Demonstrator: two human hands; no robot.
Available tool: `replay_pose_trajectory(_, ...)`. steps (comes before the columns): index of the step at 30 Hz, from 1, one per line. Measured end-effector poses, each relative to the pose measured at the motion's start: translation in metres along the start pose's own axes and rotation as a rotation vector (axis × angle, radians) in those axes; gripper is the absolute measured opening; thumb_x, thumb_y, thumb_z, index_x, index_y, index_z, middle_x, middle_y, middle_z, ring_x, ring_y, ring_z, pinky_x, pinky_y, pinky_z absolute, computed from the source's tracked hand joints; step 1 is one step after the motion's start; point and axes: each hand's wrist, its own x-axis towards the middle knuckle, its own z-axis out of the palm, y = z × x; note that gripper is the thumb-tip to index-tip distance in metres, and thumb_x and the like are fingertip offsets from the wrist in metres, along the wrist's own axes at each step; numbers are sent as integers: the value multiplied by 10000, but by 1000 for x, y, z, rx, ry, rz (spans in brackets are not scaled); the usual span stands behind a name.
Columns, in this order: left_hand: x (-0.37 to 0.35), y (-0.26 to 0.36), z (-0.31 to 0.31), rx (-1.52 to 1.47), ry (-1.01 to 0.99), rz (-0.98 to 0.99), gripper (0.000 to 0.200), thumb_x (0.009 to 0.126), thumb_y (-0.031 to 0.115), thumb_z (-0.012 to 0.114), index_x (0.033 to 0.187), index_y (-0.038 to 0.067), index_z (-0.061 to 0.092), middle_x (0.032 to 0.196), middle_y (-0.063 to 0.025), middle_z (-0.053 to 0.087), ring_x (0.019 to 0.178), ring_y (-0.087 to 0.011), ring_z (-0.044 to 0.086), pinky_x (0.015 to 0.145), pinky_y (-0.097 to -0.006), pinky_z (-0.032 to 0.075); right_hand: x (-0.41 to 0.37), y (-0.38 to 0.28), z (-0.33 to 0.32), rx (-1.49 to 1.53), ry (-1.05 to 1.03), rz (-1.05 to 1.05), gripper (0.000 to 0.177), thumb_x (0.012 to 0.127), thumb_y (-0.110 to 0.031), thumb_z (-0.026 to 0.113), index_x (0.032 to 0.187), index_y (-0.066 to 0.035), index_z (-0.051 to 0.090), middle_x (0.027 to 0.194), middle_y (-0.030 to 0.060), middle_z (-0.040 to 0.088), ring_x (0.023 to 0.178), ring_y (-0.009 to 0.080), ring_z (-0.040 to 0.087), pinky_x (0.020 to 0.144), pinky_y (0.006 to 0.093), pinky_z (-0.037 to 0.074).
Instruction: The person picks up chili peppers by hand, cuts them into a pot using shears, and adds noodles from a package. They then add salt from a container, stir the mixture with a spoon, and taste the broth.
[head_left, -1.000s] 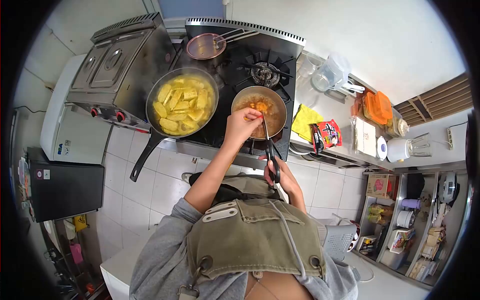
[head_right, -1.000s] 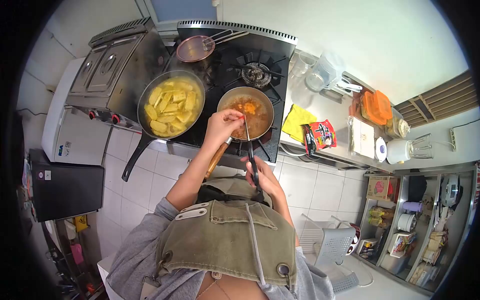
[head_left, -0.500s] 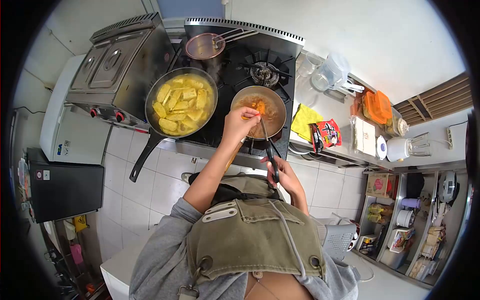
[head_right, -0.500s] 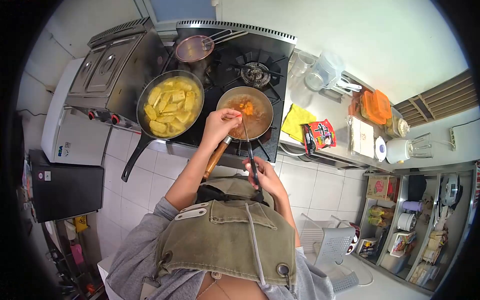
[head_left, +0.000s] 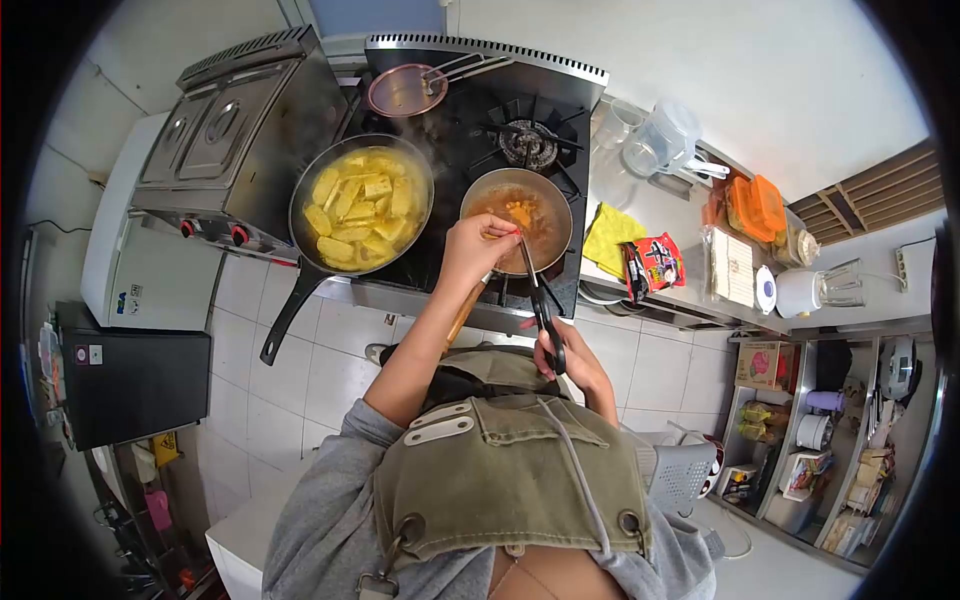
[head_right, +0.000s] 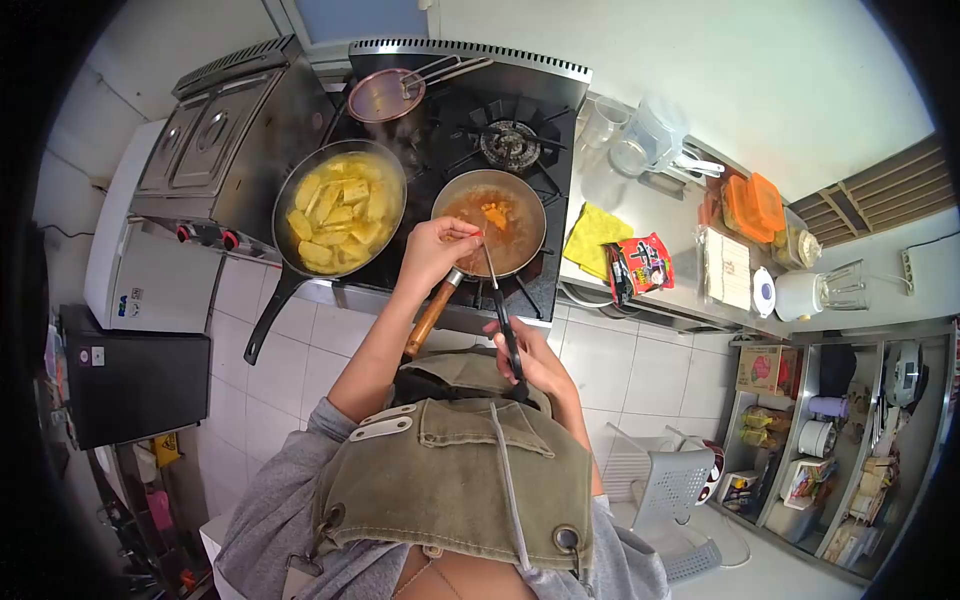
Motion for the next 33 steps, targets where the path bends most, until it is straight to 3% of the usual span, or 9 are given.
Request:
replay_pose_trajectory(15,3,1,1,12,8,27,163,754,46,695,886,-46,672,796,-93,678,721,-110,650,644,-209,518,0,-1,0,27,33,-4,397,904,-414,518,1009,-31,500,498,-10,434,407,60,386,385,220,266)
replay_pose_trajectory(18,3,6,2,-80,-20,-48,165,748,43,700,882,-50,671,793,-92,677,713,-104,647,635,-207,519,-2,-4,-2,24,54,-6,393,903,-410,523,982,-25,514,487,-8,433,389,60,379,375,221,265)
replay_pose_trajectory(31,5,8,0,-22,-12,-71,173,739,60,710,887,-25,683,795,-85,682,715,-101,642,647,-211,517,5,-2,-3,-26,43,1,413,909,-413,504,1026,-18,492,507,15,463,402,81,412,389,221,304)
replay_pose_trajectory(33,6,0,-1,5,33,32,183,743,62,708,899,-29,678,803,-88,681,731,-106,642,678,-211,513,4,-1,-4,42,43,-11,440,906,-443,490,1024,-19,487,508,20,463,404,85,418,395,227,306)
